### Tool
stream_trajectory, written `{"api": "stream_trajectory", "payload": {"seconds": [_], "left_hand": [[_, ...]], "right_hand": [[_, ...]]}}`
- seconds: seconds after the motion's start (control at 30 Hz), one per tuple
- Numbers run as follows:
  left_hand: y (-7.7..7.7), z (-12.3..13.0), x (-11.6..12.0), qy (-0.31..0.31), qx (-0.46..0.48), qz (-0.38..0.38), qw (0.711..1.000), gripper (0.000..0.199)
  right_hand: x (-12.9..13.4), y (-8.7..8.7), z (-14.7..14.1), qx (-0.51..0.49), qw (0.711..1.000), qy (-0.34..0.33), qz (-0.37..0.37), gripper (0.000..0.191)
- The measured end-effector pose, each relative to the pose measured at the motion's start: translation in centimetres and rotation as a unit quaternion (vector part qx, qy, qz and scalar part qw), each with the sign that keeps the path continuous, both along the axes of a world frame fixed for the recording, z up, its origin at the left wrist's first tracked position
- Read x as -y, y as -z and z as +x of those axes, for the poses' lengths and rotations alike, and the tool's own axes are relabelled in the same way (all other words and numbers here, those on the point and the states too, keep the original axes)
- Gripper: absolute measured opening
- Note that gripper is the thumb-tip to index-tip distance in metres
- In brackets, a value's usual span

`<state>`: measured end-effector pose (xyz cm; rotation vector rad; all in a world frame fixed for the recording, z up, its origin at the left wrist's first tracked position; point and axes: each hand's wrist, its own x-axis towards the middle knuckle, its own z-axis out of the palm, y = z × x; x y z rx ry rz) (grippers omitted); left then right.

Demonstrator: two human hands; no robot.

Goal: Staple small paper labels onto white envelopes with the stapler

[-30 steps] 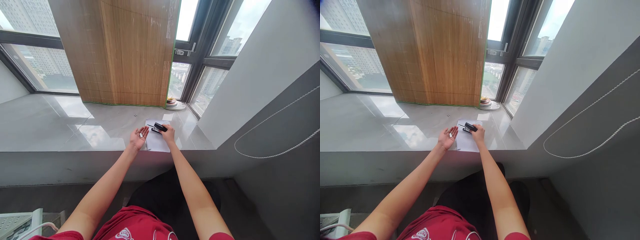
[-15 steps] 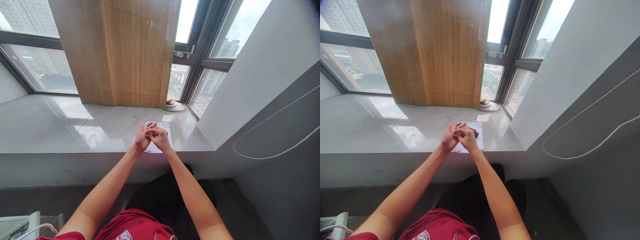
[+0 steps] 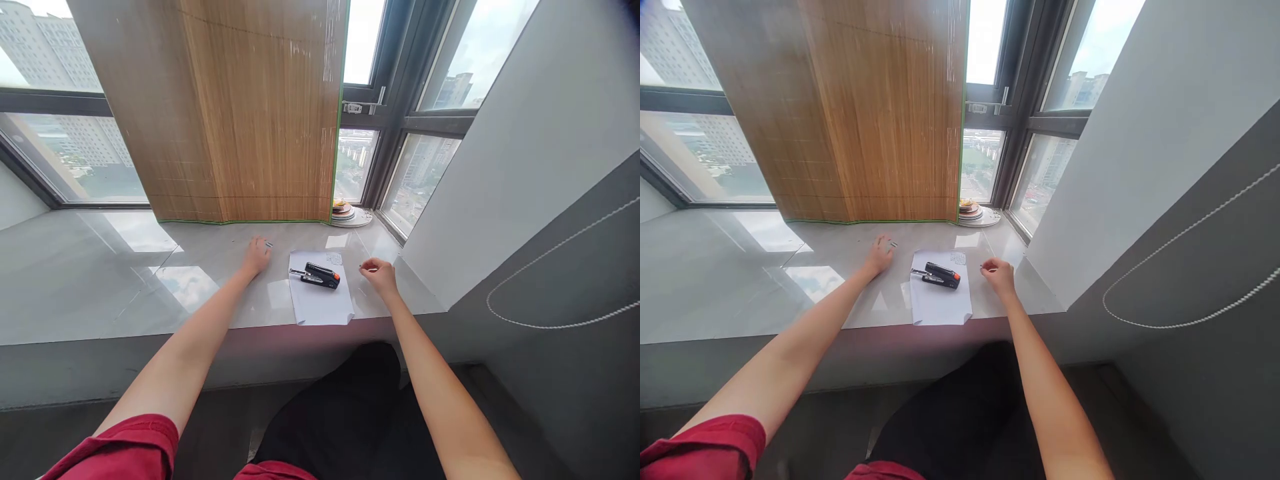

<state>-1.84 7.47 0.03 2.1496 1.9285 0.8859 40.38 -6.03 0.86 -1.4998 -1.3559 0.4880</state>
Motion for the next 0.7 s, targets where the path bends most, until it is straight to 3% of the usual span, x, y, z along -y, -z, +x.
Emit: {"api": "stream_trajectory", "payload": {"seconds": [0.1,0.23,0.33,0.47,0.57,0.7], "left_hand": [[0.2,0.4,-2.3,0.015,-0.031,-0.015,0.999,0.049],[1.0,1.9,-2.8,0.024,-0.083,-0.056,0.995,0.049],[2.0,2.1,-1.3,0.022,-0.088,-0.056,0.994,0.053],[2.8,1.9,2.2,0.005,-0.1,-0.049,0.994,0.045],[2.8,2.1,4.4,0.0,-0.134,-0.018,0.991,0.028],[2.2,3.0,5.8,-0.004,-0.129,-0.021,0.991,0.023]], "right_hand": [[-2.2,1.2,2.8,0.025,0.998,0.035,-0.048,0.007],[-5.9,1.3,3.3,0.045,0.997,0.066,-0.017,0.009],[-9.3,0.9,2.7,0.124,0.989,0.079,0.005,0.013],[-12.4,1.7,1.6,0.237,0.969,0.049,-0.043,0.02],[-12.9,2.8,1.1,0.249,0.967,0.013,-0.051,0.031],[-12.3,3.3,1.4,0.256,0.965,-0.007,-0.049,0.044]]}}
